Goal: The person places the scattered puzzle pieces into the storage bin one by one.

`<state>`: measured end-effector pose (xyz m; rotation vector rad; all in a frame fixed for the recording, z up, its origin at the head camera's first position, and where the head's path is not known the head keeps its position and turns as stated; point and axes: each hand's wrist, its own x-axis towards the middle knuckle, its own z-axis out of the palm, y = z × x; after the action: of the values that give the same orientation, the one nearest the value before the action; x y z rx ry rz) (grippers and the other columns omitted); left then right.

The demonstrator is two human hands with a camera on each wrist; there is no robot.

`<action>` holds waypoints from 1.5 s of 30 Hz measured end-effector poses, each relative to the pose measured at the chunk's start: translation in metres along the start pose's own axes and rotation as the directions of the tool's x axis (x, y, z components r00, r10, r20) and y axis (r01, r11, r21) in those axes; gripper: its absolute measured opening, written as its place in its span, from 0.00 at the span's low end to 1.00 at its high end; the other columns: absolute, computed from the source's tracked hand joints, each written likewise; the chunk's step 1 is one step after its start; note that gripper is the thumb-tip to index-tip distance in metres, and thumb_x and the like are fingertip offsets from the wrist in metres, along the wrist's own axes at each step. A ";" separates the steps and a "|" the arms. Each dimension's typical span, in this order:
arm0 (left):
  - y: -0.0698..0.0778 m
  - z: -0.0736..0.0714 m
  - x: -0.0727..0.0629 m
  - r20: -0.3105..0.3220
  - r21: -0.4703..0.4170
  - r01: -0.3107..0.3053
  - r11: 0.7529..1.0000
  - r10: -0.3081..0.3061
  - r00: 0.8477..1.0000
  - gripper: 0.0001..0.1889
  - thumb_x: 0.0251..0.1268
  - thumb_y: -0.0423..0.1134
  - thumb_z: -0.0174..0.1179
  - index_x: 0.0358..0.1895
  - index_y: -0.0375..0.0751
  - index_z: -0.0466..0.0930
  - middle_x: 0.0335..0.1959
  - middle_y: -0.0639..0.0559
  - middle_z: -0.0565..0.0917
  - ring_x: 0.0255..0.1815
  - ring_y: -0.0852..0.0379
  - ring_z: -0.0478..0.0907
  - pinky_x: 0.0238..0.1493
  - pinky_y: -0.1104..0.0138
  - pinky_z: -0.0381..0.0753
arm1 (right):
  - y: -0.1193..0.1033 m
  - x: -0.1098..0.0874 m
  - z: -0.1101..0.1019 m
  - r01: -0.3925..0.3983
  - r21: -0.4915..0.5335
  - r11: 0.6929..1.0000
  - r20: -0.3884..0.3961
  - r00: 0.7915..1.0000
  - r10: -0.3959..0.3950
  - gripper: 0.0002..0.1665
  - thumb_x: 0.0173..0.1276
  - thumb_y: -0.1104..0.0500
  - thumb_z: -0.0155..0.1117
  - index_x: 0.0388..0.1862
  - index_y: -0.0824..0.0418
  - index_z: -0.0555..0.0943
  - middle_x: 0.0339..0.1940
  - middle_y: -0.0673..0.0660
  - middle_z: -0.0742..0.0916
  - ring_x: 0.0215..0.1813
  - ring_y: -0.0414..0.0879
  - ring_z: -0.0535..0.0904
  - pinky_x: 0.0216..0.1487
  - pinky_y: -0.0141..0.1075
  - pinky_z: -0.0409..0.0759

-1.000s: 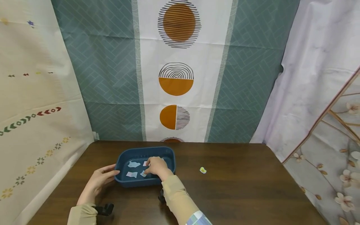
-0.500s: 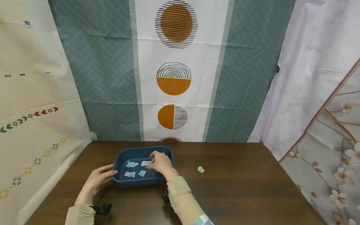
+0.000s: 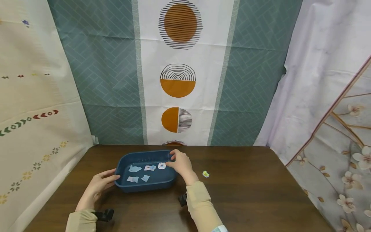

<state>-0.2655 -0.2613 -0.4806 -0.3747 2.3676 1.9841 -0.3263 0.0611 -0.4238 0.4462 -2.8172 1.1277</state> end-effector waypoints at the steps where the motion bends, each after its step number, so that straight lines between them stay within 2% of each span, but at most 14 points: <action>1: 0.000 0.000 0.000 -0.002 0.001 0.003 1.000 -0.003 1.000 0.31 0.66 0.36 0.63 0.68 0.24 0.65 0.69 0.24 0.65 0.46 0.54 0.85 0.55 0.56 0.82 | 0.003 -0.001 -0.003 -0.007 0.003 1.000 -0.012 1.000 0.007 0.25 0.60 0.56 0.73 0.55 0.62 0.78 0.40 0.58 0.87 0.44 0.54 0.82 0.46 0.47 0.84; 9: 0.001 -0.002 -0.002 0.002 0.004 0.012 1.000 -0.012 1.000 0.32 0.66 0.37 0.64 0.68 0.24 0.64 0.70 0.24 0.63 0.46 0.56 0.85 0.56 0.56 0.81 | 0.033 -0.006 -0.025 -0.083 -0.009 0.997 -0.098 0.992 0.081 0.25 0.59 0.56 0.74 0.54 0.62 0.80 0.39 0.56 0.87 0.46 0.56 0.82 0.48 0.50 0.82; 20: 0.001 -0.003 -0.003 0.019 0.009 0.010 1.000 -0.010 1.000 0.34 0.65 0.39 0.65 0.69 0.24 0.64 0.70 0.23 0.63 0.48 0.54 0.85 0.56 0.57 0.81 | 0.073 -0.021 -0.043 -0.185 -0.019 0.983 -0.126 0.975 0.181 0.26 0.61 0.56 0.72 0.56 0.65 0.79 0.44 0.60 0.88 0.49 0.61 0.81 0.53 0.55 0.80; 23: 0.001 -0.003 -0.003 0.019 0.003 0.014 1.000 -0.014 1.000 0.33 0.65 0.38 0.64 0.69 0.24 0.64 0.70 0.24 0.63 0.46 0.58 0.85 0.54 0.59 0.83 | 0.080 -0.027 -0.045 -0.206 -0.027 0.978 -0.121 0.972 0.201 0.26 0.61 0.57 0.71 0.57 0.66 0.78 0.44 0.61 0.87 0.49 0.61 0.81 0.52 0.55 0.79; 30: 0.003 -0.002 -0.003 0.026 -0.004 0.012 1.000 -0.012 1.000 0.33 0.65 0.38 0.64 0.69 0.24 0.64 0.70 0.24 0.63 0.47 0.55 0.85 0.53 0.61 0.84 | 0.098 -0.034 -0.048 -0.266 -0.043 0.963 -0.108 0.960 0.260 0.27 0.60 0.58 0.71 0.57 0.68 0.77 0.43 0.62 0.87 0.45 0.60 0.82 0.48 0.53 0.81; 33: 0.003 -0.001 -0.004 0.027 -0.006 0.013 1.000 -0.012 1.000 0.34 0.64 0.38 0.65 0.69 0.25 0.64 0.70 0.25 0.64 0.47 0.56 0.85 0.52 0.62 0.84 | 0.104 -0.036 -0.048 -0.285 -0.059 0.957 -0.102 0.955 0.278 0.28 0.59 0.59 0.72 0.56 0.69 0.78 0.42 0.63 0.87 0.44 0.60 0.82 0.46 0.52 0.81; 41: 0.003 -0.002 -0.002 0.033 -0.010 0.013 1.000 -0.013 0.999 0.34 0.65 0.37 0.64 0.70 0.24 0.63 0.70 0.25 0.63 0.43 0.62 0.84 0.52 0.62 0.84 | 0.115 -0.040 -0.049 -0.329 -0.101 0.939 -0.059 0.944 0.324 0.27 0.57 0.59 0.74 0.54 0.70 0.79 0.44 0.64 0.86 0.47 0.60 0.81 0.49 0.53 0.80; 45: 0.003 -0.002 -0.002 0.034 -0.011 0.017 1.000 -0.016 0.999 0.34 0.65 0.37 0.64 0.70 0.24 0.63 0.70 0.25 0.63 0.42 0.63 0.84 0.51 0.63 0.85 | 0.118 -0.041 -0.048 -0.340 -0.117 0.933 -0.027 0.940 0.339 0.28 0.54 0.59 0.75 0.52 0.70 0.80 0.43 0.63 0.86 0.45 0.58 0.81 0.48 0.52 0.80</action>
<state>-0.2641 -0.2623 -0.4773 -0.3565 2.3263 1.9819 -0.3234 0.1851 -0.4748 -0.0606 -3.0115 0.9933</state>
